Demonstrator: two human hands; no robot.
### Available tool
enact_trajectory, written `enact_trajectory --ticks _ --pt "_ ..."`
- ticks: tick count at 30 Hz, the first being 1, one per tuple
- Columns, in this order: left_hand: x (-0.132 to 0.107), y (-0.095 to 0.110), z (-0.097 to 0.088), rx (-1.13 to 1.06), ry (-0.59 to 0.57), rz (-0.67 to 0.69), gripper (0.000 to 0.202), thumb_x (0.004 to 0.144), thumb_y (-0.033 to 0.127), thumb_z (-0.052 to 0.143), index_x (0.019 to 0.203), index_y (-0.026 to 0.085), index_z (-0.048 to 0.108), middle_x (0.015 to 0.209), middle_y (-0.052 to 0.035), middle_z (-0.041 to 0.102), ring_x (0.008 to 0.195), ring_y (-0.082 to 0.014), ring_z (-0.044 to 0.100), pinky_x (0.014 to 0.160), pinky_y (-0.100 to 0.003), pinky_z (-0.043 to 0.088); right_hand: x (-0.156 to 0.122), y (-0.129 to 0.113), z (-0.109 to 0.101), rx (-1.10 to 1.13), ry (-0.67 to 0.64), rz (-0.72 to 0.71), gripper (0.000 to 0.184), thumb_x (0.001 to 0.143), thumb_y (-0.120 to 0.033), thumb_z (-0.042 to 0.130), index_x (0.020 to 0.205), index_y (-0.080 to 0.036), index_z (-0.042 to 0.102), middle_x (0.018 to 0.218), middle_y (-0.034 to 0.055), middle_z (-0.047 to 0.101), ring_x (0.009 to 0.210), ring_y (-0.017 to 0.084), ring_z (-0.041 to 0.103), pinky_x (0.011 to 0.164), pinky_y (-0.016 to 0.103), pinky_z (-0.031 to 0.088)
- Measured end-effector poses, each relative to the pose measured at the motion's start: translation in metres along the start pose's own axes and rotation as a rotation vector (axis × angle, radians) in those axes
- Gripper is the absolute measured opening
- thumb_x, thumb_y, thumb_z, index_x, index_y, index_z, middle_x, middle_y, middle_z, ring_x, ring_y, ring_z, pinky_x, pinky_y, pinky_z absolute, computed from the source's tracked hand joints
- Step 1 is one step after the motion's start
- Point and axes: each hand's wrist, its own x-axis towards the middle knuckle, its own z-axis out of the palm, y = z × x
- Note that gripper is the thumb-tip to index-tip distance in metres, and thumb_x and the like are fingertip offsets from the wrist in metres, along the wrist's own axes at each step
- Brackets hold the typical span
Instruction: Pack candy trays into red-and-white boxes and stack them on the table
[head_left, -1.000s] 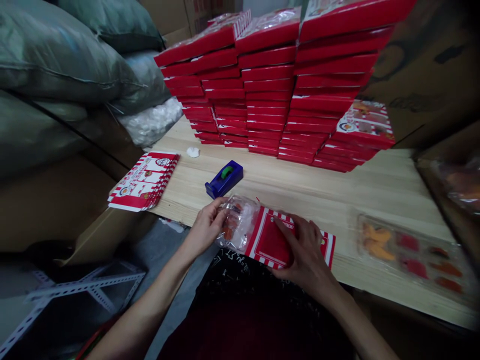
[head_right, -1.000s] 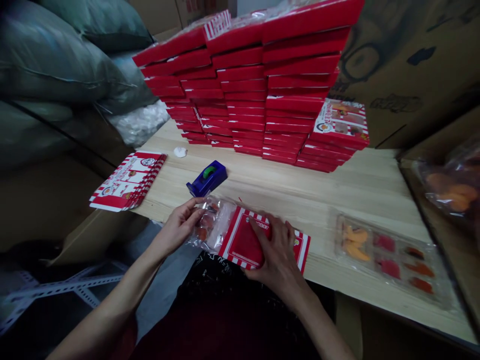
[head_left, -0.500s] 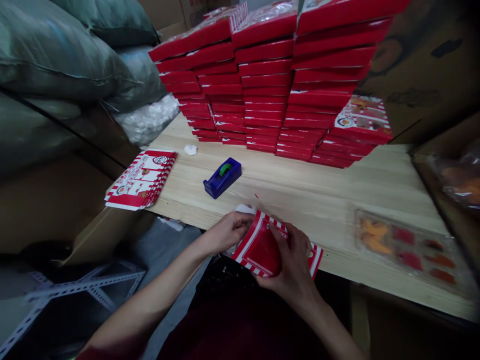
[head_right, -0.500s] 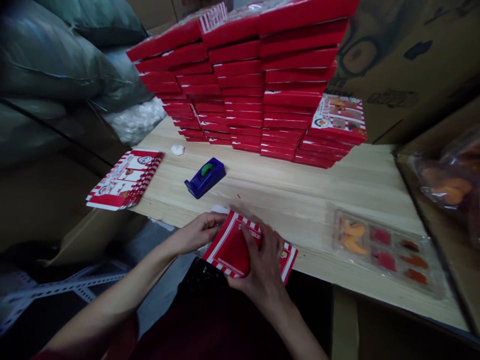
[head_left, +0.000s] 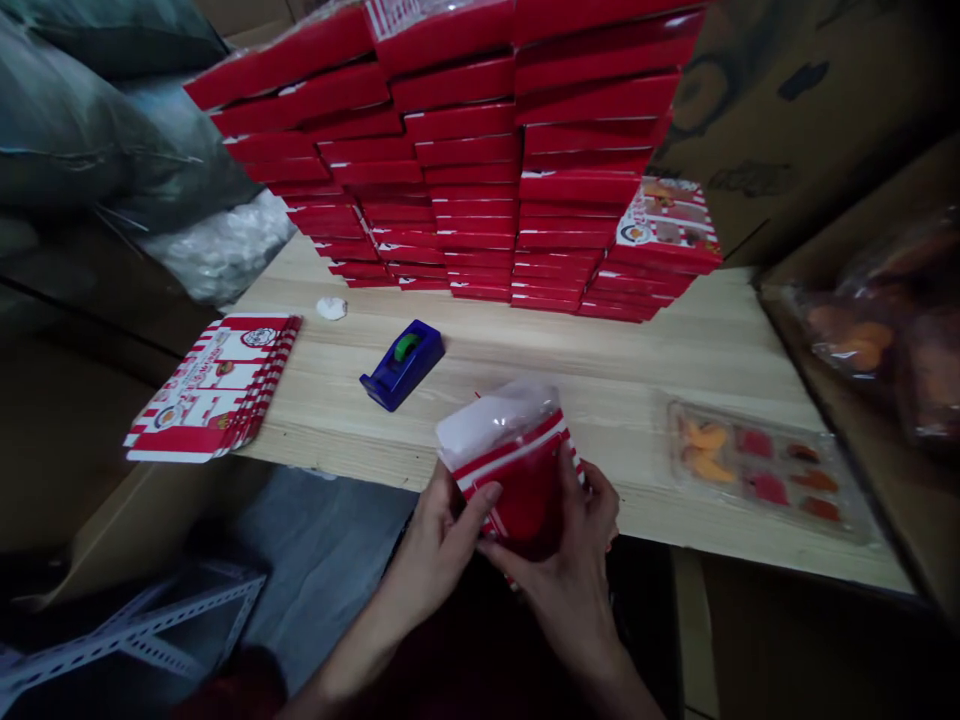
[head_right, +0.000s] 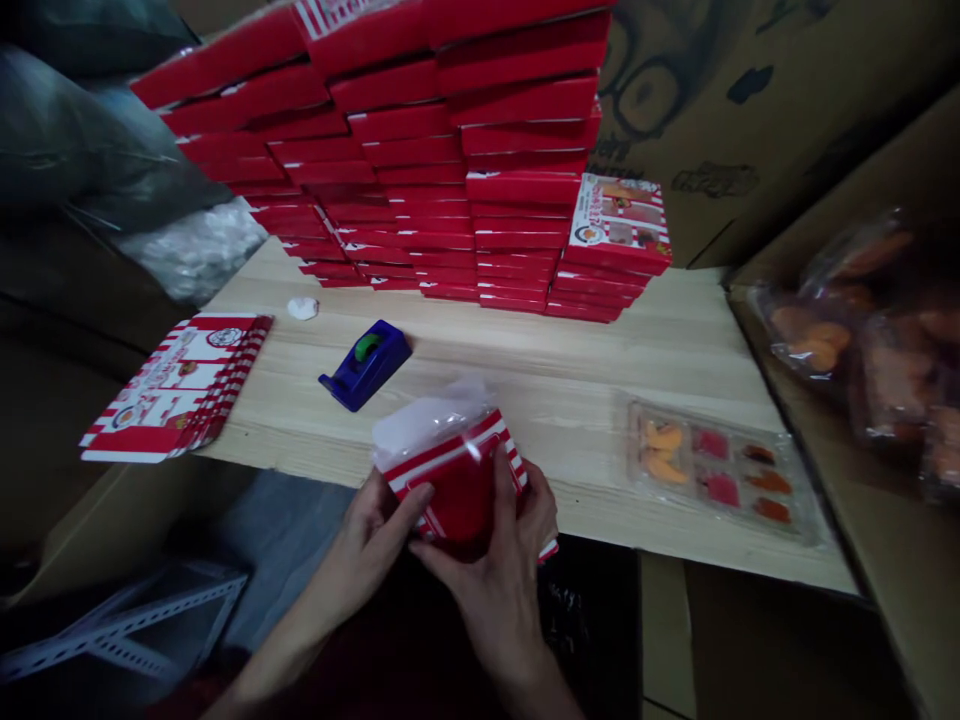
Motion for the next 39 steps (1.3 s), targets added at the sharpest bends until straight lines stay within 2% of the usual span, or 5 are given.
enact_trajectory --ticks 8,11,18,24,39 --pt "0.007 -0.026 -0.008 -0.217 -0.336 -0.061 0.061 0.099 0.028 0.064 0.155 0.030 0.042 0.149 -0.0109 0.060 0.130 -0.0298 0.063 0.109 -0.045 0.053 0.016 0.033 -0.035 0.441 -0.147 0.017 0.049 0.099 -0.034 0.065 0.146 -0.042 0.054 0.151 0.0054 0.051 0.136 0.029 0.053 0.114 0.056 0.045" --pt "-0.004 -0.042 -0.002 -0.010 -0.213 0.028 0.068 0.099 0.028 0.063 0.159 0.033 0.032 0.156 -0.0115 0.051 0.139 -0.0300 0.055 0.116 -0.050 0.047 0.013 0.053 -0.030 0.402 -0.195 -0.011 0.037 0.098 -0.031 0.067 0.134 -0.040 0.065 0.141 0.0052 0.057 0.137 0.027 0.053 0.113 0.050 0.046" --pt "-0.010 -0.033 -0.003 0.417 -0.209 0.298 0.027 0.101 0.023 0.060 0.127 0.028 0.067 0.143 -0.0111 0.051 0.139 -0.0271 0.048 0.114 -0.047 0.045 0.017 0.064 -0.039 0.343 -0.428 -0.087 0.036 0.098 -0.031 0.068 0.133 -0.035 0.067 0.141 0.0085 0.060 0.136 0.027 0.055 0.105 0.044 0.053" --pt "-0.007 -0.023 -0.003 0.354 -0.331 0.302 0.027 0.099 0.022 0.063 0.124 0.030 0.071 0.146 -0.0100 0.049 0.141 -0.0279 0.046 0.114 -0.048 0.046 0.032 0.058 -0.060 0.177 -0.600 -0.230 0.027 0.102 -0.031 0.062 0.125 -0.038 0.073 0.131 0.0034 0.072 0.137 0.027 0.055 0.118 0.054 0.041" --pt "-0.009 -0.053 0.025 0.067 -0.049 0.156 0.023 0.102 0.024 0.058 0.108 0.025 0.081 0.141 -0.0096 0.059 0.136 -0.0264 0.053 0.115 -0.047 0.043 0.028 0.081 -0.056 0.242 -0.563 -0.083 0.023 0.101 -0.035 0.062 0.120 -0.040 0.075 0.118 0.0024 0.076 0.118 0.027 0.066 0.103 0.052 0.053"
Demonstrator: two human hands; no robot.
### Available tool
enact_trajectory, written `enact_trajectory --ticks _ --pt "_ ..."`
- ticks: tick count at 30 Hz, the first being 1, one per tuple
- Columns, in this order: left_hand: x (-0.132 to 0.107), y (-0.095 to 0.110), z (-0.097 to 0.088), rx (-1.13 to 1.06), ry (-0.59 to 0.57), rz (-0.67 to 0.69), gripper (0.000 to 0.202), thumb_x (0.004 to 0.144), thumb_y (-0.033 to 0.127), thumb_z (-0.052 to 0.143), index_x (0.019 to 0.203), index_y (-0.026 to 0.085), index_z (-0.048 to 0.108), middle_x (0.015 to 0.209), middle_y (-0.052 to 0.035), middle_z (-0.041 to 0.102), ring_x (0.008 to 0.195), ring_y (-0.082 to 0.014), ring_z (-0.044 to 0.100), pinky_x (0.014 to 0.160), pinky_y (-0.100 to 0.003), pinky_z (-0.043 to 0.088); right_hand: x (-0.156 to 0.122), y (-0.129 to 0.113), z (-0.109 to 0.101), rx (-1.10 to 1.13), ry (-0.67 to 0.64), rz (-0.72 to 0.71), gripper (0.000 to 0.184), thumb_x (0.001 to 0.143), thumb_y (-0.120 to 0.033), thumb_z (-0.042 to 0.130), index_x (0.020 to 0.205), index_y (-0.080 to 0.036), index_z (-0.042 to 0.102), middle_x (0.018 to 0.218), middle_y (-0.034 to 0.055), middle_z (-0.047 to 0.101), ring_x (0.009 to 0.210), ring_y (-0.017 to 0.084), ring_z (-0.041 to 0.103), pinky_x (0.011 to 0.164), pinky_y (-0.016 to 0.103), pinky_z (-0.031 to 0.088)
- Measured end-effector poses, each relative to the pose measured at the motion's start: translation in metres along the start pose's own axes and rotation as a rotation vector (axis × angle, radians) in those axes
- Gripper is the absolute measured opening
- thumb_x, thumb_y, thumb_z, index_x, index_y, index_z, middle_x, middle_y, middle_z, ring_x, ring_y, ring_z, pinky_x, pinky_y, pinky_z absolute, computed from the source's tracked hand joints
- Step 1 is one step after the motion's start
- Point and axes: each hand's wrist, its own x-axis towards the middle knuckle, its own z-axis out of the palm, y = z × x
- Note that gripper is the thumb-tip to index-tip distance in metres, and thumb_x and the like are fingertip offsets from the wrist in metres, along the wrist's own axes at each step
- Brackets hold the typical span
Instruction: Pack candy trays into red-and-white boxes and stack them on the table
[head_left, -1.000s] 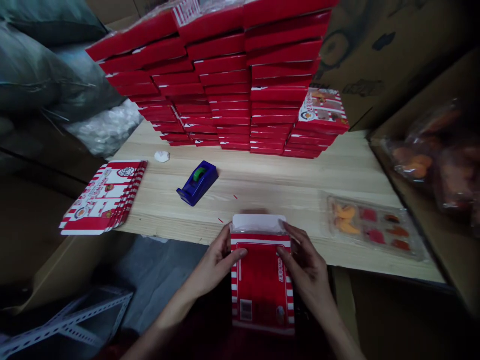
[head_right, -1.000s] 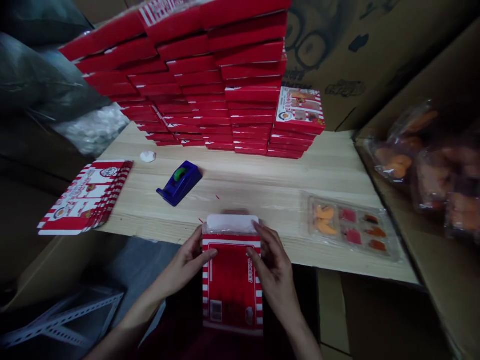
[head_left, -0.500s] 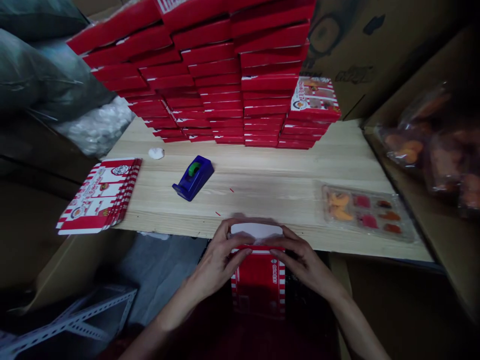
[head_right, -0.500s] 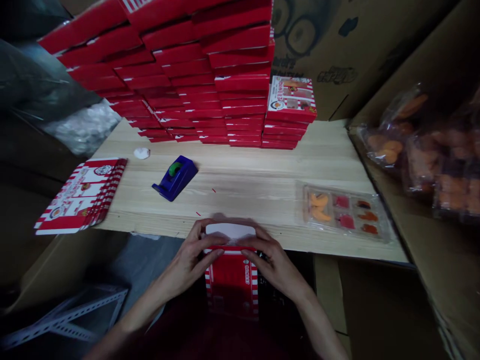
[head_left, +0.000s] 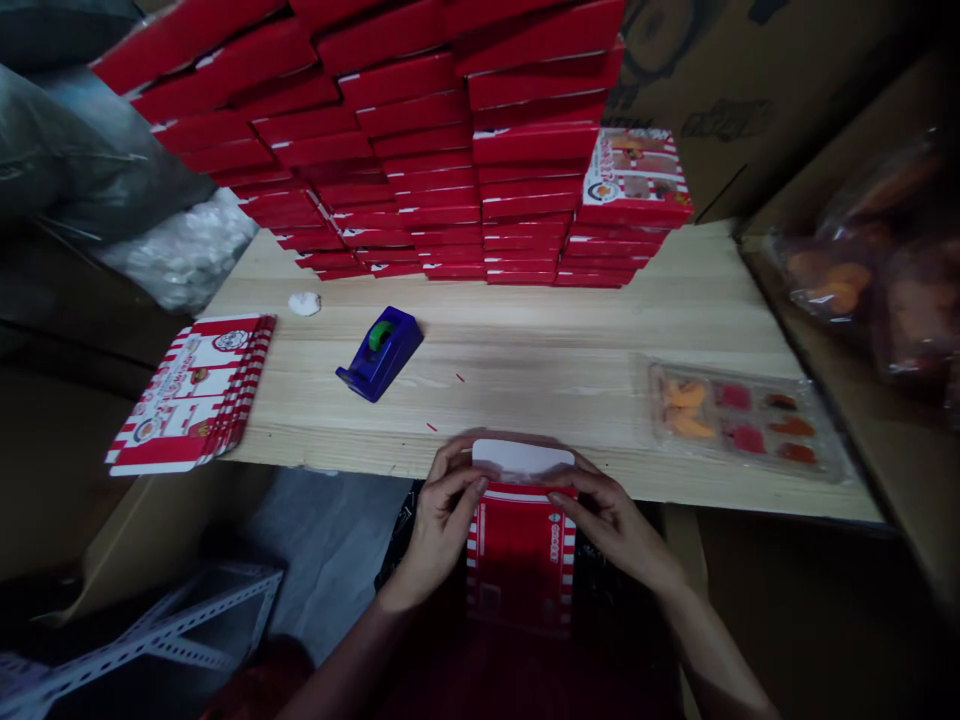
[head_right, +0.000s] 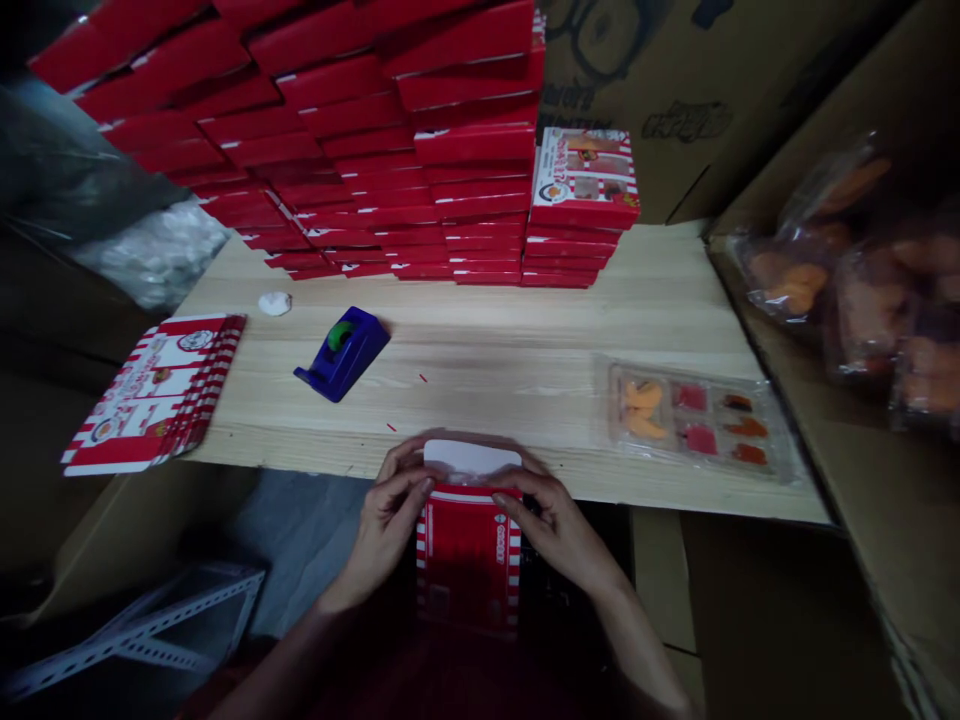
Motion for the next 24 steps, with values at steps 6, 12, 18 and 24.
enact_trajectory --ticks 6,12,18,24 --pt "0.011 -0.006 -0.002 0.008 0.036 -0.041 0.021 0.100 0.027 0.062 0.105 0.026 0.081 0.132 -0.0083 0.066 0.131 -0.0256 0.056 0.113 -0.046 0.044 -0.011 0.004 0.028 0.393 0.420 0.025 0.046 0.095 -0.029 0.071 0.138 -0.039 0.060 0.149 0.0042 0.058 0.119 0.022 0.068 0.104 0.045 0.056" --pt "0.019 0.008 -0.003 -0.072 0.016 -0.082 0.018 0.097 0.029 0.067 0.108 0.029 0.082 0.126 -0.0051 0.071 0.127 -0.0233 0.060 0.112 -0.040 0.046 -0.006 -0.010 0.037 0.478 0.597 0.070 0.043 0.092 -0.026 0.075 0.133 -0.033 0.064 0.140 0.0073 0.066 0.123 0.024 0.068 0.107 0.045 0.054" --pt "0.010 0.019 -0.008 -0.137 0.074 -0.237 0.023 0.096 0.034 0.070 0.116 0.029 0.078 0.120 -0.0038 0.076 0.118 -0.0217 0.066 0.105 -0.036 0.049 -0.004 -0.021 0.043 0.478 0.653 0.037 0.027 0.088 -0.027 0.077 0.114 -0.029 0.070 0.140 0.0077 0.067 0.120 0.025 0.070 0.102 0.045 0.058" --pt "-0.001 0.005 -0.012 -0.255 0.036 -0.262 0.018 0.093 0.034 0.072 0.106 0.022 0.072 0.104 -0.0043 0.076 0.095 -0.0186 0.070 0.084 -0.028 0.053 -0.016 -0.005 0.040 0.459 0.483 0.157 0.018 0.088 -0.035 0.078 0.104 -0.028 0.076 0.103 0.0030 0.078 0.100 0.021 0.073 0.089 0.033 0.057"
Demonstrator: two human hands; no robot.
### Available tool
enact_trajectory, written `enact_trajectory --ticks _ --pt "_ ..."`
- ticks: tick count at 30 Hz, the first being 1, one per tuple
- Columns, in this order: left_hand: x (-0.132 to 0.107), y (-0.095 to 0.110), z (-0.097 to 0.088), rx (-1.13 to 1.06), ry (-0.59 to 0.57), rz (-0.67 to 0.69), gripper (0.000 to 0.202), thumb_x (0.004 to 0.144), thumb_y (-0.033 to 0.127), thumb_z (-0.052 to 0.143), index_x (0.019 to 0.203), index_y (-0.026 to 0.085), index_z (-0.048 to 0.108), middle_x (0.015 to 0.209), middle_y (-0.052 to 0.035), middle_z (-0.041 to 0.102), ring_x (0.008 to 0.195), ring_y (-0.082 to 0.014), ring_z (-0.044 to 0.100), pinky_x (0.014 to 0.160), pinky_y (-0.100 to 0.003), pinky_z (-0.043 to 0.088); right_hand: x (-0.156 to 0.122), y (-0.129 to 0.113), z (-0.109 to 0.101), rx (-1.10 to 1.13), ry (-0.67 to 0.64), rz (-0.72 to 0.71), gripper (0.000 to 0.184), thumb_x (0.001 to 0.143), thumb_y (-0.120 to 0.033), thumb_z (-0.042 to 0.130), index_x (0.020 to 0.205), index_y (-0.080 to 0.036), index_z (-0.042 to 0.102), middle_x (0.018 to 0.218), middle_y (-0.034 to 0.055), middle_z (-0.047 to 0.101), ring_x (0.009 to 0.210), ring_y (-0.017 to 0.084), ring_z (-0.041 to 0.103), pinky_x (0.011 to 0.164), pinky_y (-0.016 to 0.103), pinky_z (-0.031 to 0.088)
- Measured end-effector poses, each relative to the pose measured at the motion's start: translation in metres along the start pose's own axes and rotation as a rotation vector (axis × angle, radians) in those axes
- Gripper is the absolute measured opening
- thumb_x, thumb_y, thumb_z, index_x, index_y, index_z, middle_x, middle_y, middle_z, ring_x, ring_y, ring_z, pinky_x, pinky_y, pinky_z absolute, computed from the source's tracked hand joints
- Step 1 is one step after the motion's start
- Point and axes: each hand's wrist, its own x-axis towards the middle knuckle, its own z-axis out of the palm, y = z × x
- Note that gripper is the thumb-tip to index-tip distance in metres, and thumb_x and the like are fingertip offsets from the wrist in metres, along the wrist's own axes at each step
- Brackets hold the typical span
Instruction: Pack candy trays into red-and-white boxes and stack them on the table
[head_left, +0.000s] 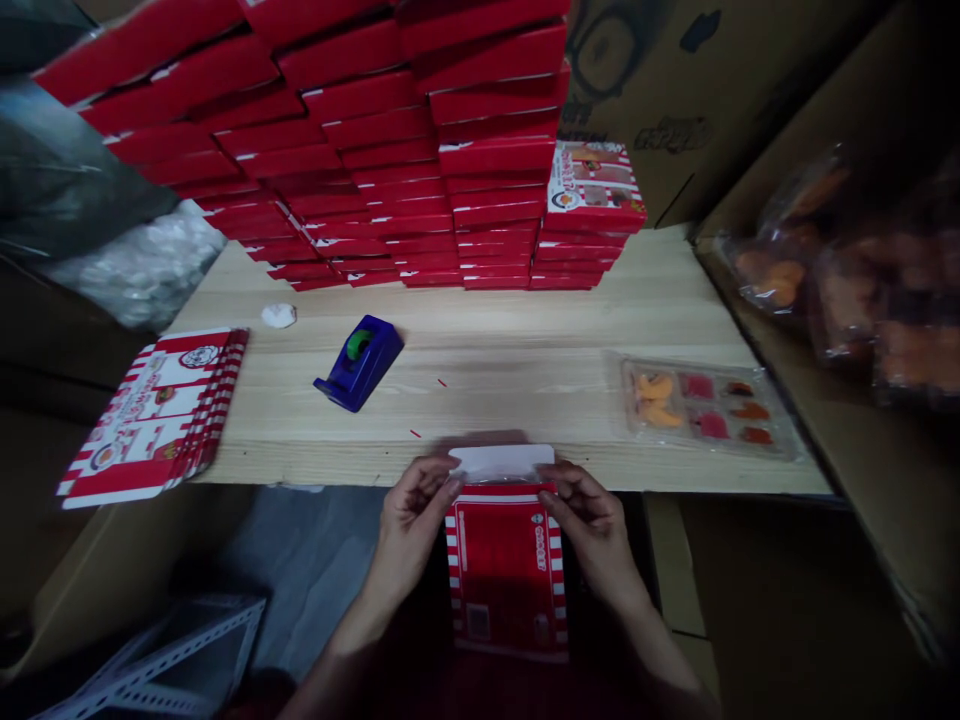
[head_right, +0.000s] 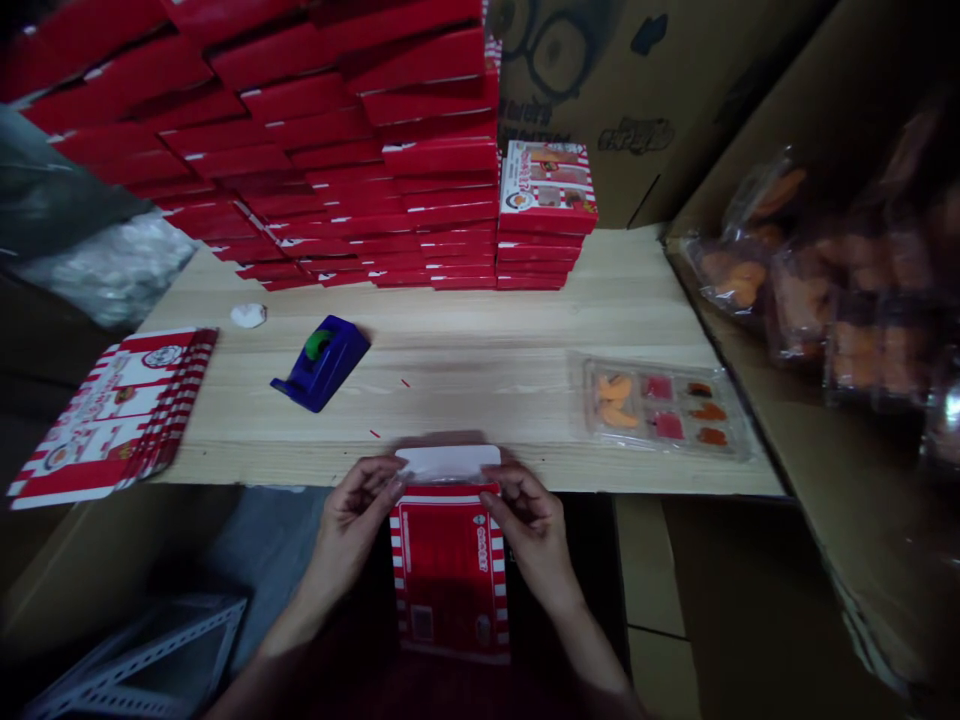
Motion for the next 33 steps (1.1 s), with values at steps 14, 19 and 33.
enact_trajectory --ticks 14,19,33 --pt "0.022 -0.003 0.005 -0.117 -0.077 -0.044 0.024 0.085 0.030 0.081 0.082 0.019 0.059 0.074 0.0048 0.059 0.067 -0.0101 0.055 0.067 -0.022 0.042 0.011 -0.019 0.001 -0.043 -0.034 0.050 0.034 0.088 -0.046 0.076 0.071 -0.023 0.060 0.065 -0.0030 0.062 0.058 0.014 0.056 0.059 0.026 0.047" --pt "0.025 0.001 0.009 -0.285 -0.129 -0.150 0.044 0.084 0.022 0.079 0.126 0.026 0.065 0.102 -0.0019 0.075 0.095 -0.0172 0.069 0.088 -0.030 0.053 0.014 -0.028 0.008 0.190 -0.078 0.105 0.045 0.090 -0.041 0.075 0.132 -0.034 0.060 0.129 0.0057 0.075 0.109 0.025 0.073 0.092 0.044 0.060" --pt "0.022 0.001 -0.007 0.162 -0.318 0.024 0.022 0.097 0.030 0.065 0.111 0.029 0.082 0.117 -0.0051 0.080 0.116 -0.0268 0.073 0.108 -0.045 0.054 0.026 -0.031 -0.032 -0.212 -0.434 -0.021 0.027 0.102 -0.034 0.058 0.122 -0.038 0.077 0.123 0.0023 0.079 0.126 0.026 0.068 0.115 0.053 0.046"
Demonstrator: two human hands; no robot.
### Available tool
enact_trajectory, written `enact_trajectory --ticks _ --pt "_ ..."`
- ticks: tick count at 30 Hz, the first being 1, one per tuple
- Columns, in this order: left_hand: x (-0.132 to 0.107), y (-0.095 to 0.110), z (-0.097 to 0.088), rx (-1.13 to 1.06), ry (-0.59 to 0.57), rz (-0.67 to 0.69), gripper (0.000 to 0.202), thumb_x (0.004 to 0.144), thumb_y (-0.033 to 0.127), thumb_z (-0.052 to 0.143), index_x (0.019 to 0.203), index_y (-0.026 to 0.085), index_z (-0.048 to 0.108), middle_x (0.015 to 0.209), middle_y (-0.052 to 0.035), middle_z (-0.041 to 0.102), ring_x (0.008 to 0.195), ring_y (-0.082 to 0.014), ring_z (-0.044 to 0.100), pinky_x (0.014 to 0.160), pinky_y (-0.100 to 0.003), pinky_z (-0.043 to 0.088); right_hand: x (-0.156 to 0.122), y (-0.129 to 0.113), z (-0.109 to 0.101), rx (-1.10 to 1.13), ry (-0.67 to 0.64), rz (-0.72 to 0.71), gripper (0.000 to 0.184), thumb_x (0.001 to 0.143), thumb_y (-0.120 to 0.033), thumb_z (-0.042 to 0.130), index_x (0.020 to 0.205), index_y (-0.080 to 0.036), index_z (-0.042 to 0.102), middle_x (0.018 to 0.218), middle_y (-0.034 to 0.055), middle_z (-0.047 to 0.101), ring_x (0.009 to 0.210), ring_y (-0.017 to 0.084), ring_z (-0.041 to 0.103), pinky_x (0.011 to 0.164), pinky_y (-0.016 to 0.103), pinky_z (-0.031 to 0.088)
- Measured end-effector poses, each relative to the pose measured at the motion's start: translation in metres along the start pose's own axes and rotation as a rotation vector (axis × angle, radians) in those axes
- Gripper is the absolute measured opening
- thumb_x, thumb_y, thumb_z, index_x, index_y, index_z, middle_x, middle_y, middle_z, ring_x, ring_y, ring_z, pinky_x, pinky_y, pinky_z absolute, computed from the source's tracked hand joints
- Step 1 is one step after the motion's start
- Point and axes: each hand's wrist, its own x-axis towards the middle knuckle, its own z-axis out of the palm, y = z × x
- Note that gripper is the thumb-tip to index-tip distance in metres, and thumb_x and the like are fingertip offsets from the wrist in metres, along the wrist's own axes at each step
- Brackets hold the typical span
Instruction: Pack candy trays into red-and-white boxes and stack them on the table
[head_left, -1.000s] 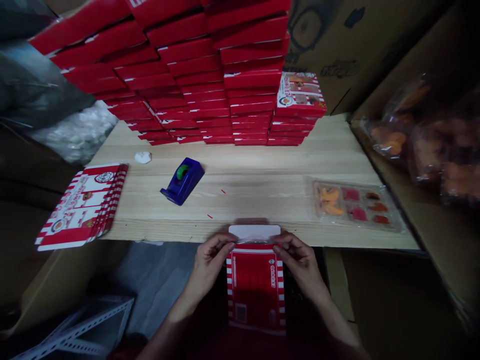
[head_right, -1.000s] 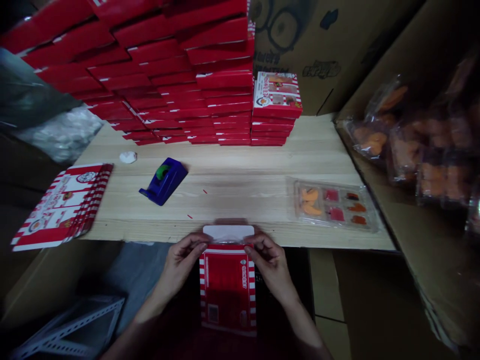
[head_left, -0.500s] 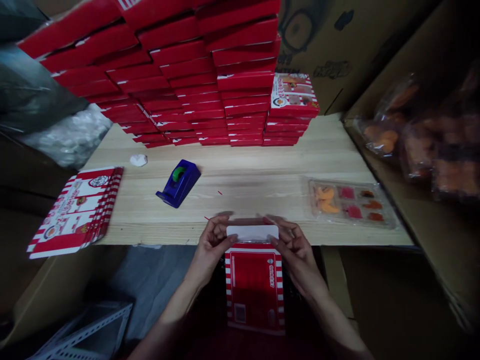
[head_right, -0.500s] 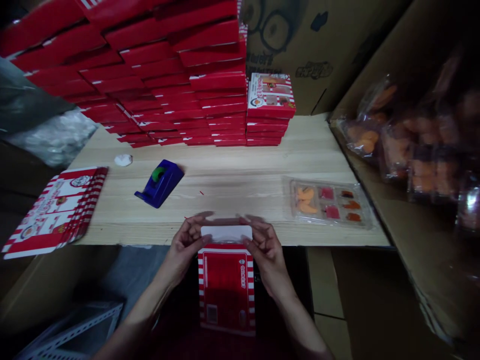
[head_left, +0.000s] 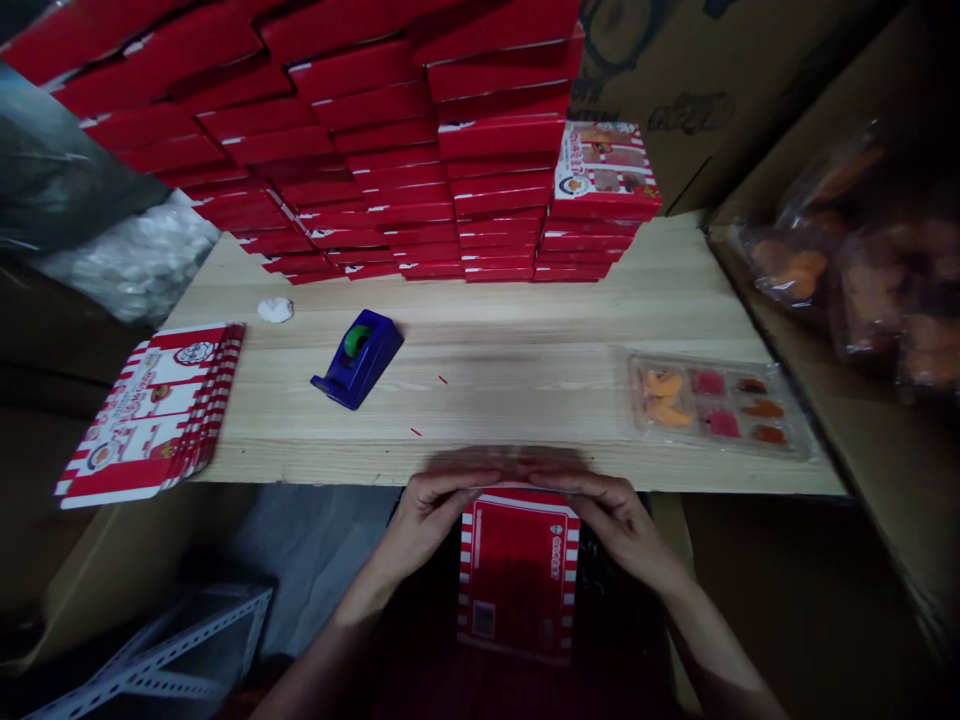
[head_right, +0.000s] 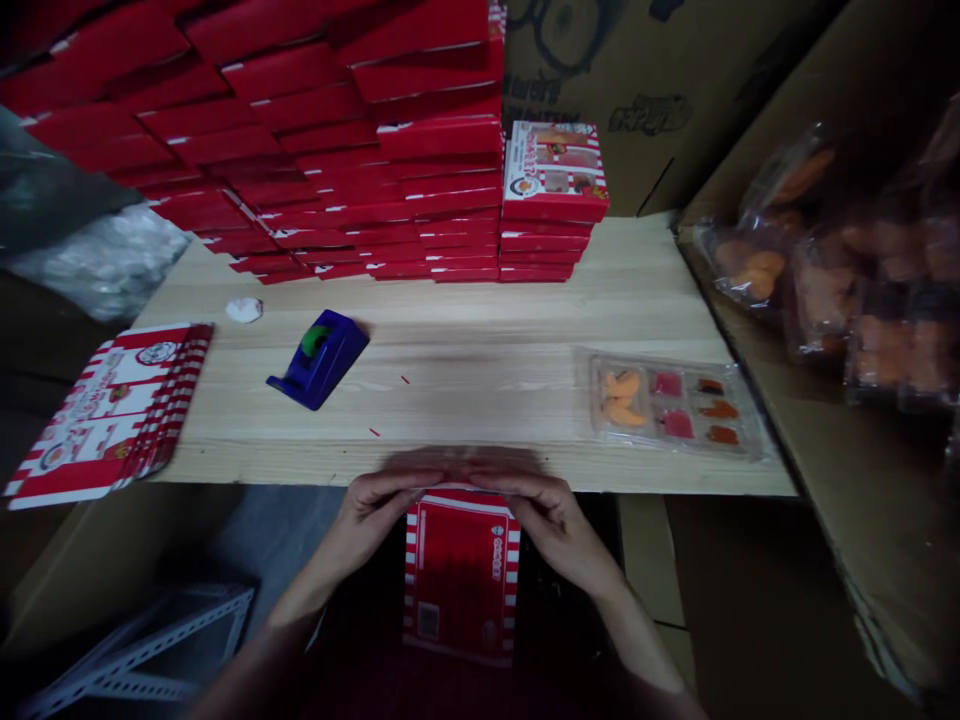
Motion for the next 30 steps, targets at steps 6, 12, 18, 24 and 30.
enact_trajectory --ticks 6,12,18,24,30 --pt "-0.001 0.010 0.000 0.071 -0.057 0.060 0.020 0.096 0.030 0.067 0.109 0.025 0.082 0.111 -0.0063 0.082 0.109 -0.0260 0.075 0.099 -0.039 0.057 0.000 -0.015 0.005 -0.038 0.014 -0.043 0.023 0.100 -0.037 0.064 0.115 -0.036 0.080 0.116 0.0030 0.081 0.113 0.026 0.074 0.102 0.048 0.056" --pt "0.016 0.035 -0.006 0.147 -0.196 0.035 0.017 0.095 0.033 0.070 0.097 0.019 0.080 0.096 -0.0054 0.081 0.091 -0.0204 0.074 0.085 -0.031 0.057 0.014 -0.028 0.009 -0.115 -0.063 0.003 0.024 0.095 -0.037 0.072 0.118 -0.034 0.079 0.119 0.0039 0.080 0.113 0.025 0.073 0.103 0.046 0.055" --pt "0.037 0.048 -0.012 0.253 -0.422 0.074 0.033 0.097 0.028 0.066 0.128 0.029 0.074 0.122 -0.0052 0.078 0.112 -0.0233 0.072 0.101 -0.038 0.054 0.028 -0.034 -0.008 -0.074 -0.204 0.075 0.027 0.093 -0.037 0.071 0.119 -0.035 0.078 0.113 0.0026 0.082 0.109 0.025 0.074 0.099 0.046 0.057" --pt "0.043 0.038 -0.007 0.198 -0.400 0.020 0.030 0.096 0.030 0.064 0.122 0.025 0.078 0.108 -0.0045 0.082 0.097 -0.0226 0.073 0.088 -0.036 0.058 0.036 -0.029 -0.008 0.025 -0.194 0.175 0.027 0.089 -0.044 0.074 0.112 -0.032 0.081 0.101 0.0022 0.084 0.095 0.023 0.077 0.091 0.042 0.060" --pt "0.046 0.038 -0.011 0.215 -0.418 -0.037 0.027 0.096 0.029 0.063 0.117 0.026 0.080 0.104 -0.0030 0.082 0.094 -0.0207 0.072 0.088 -0.034 0.055 0.037 -0.028 -0.011 0.052 -0.283 0.182 0.029 0.097 -0.041 0.066 0.123 -0.035 0.076 0.116 0.0004 0.082 0.109 0.021 0.075 0.104 0.043 0.055"
